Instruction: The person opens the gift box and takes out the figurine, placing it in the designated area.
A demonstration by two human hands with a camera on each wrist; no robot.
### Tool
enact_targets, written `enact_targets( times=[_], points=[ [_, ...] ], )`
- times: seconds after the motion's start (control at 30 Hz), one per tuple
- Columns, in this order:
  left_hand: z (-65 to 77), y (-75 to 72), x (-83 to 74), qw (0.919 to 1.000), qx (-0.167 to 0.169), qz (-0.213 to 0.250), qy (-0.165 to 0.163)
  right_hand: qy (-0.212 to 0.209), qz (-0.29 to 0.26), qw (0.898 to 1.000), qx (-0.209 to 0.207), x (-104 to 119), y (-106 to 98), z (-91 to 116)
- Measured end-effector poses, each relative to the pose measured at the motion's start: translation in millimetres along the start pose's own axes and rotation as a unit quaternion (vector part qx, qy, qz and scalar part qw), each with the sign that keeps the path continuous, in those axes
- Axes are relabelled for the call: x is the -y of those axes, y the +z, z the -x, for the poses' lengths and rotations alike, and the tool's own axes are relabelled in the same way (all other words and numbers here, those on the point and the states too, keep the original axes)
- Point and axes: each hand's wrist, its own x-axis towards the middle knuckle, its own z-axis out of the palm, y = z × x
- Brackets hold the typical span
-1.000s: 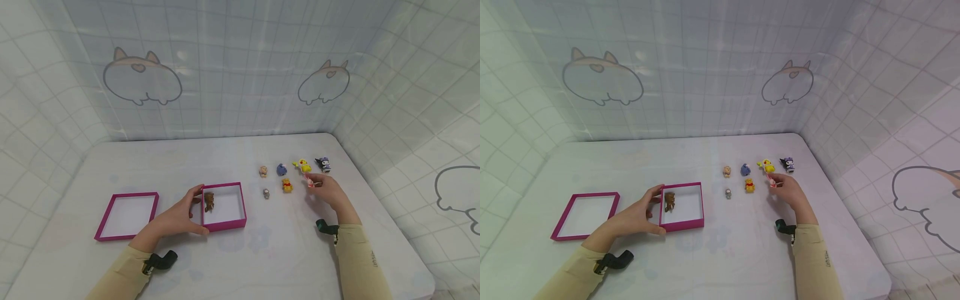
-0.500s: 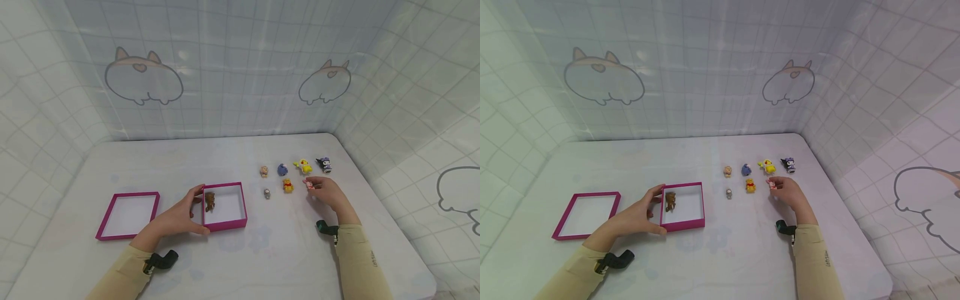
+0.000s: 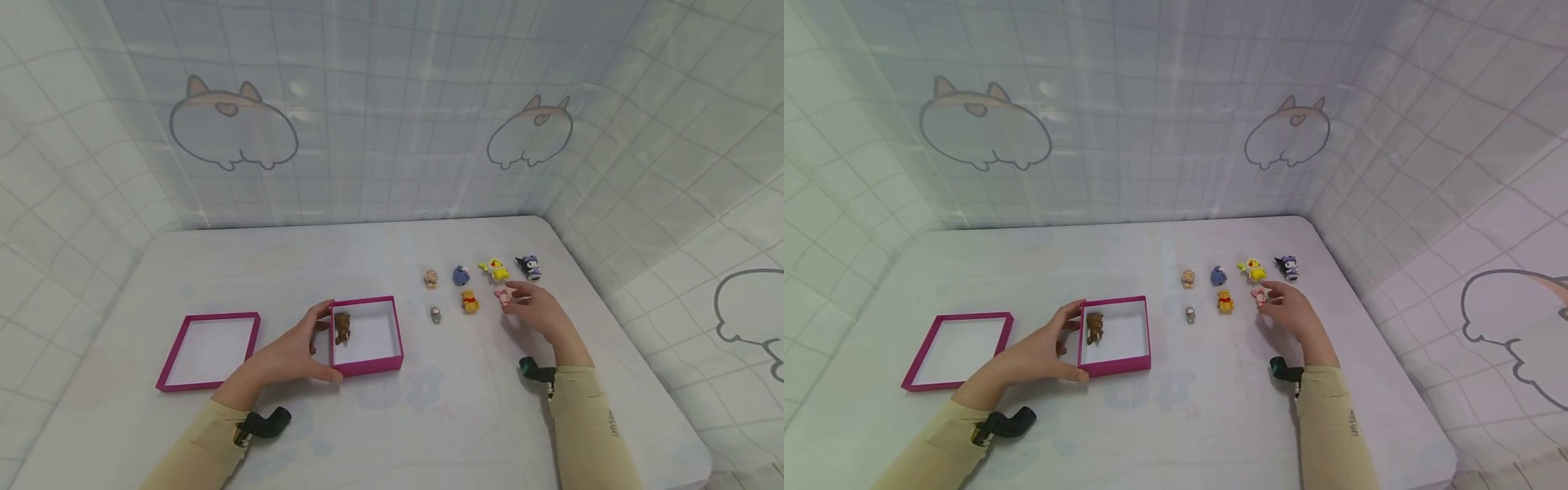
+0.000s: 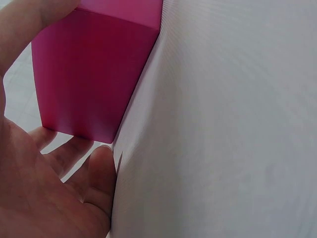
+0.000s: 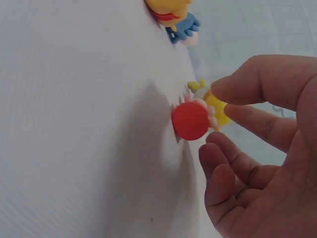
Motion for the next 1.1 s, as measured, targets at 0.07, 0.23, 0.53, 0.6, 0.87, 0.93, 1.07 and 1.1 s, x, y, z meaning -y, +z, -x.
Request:
enact_targets(
  times=[0.07,0.23,0.53,0.6,0.87,0.93,1.07,1.1],
  points=[
    [0.0,-0.1,0.0,1.0,0.0,0.002,0.003,0.0,-0.003,1.0,-0.014,0,-2,2],
    [-0.5,0.8,1.2,1.0,0.001,0.006,0.002,-0.016,-0.024,0.996,-0.078,1,-5,7],
    [0.9,1.3,4.3,1.0,0.001,0.006,0.003,-0.049,-0.084,0.986,-0.133,4,-2,10],
    [1.2,1.9,4.8,1.0,0.0,0.005,-0.001,-0.061,-0.09,0.985,-0.132,7,-1,12],
    [-0.5,1.1,6.7,0.9999,-0.001,0.012,0.008,-0.13,-0.067,0.983,-0.11,35,0,14],
    [-1.5,0.8,6.9,0.9999,-0.001,0.012,0.01,-0.148,-0.068,0.982,-0.096,44,0,15],
    [-2.5,0.4,8.3,0.9998,0.0,0.013,0.013,-0.184,-0.071,0.978,-0.072,67,4,21],
    [-2.5,0.2,8.7,0.9998,0.0,0.013,0.013,-0.193,-0.072,0.976,-0.067,73,6,22]
  ],
)
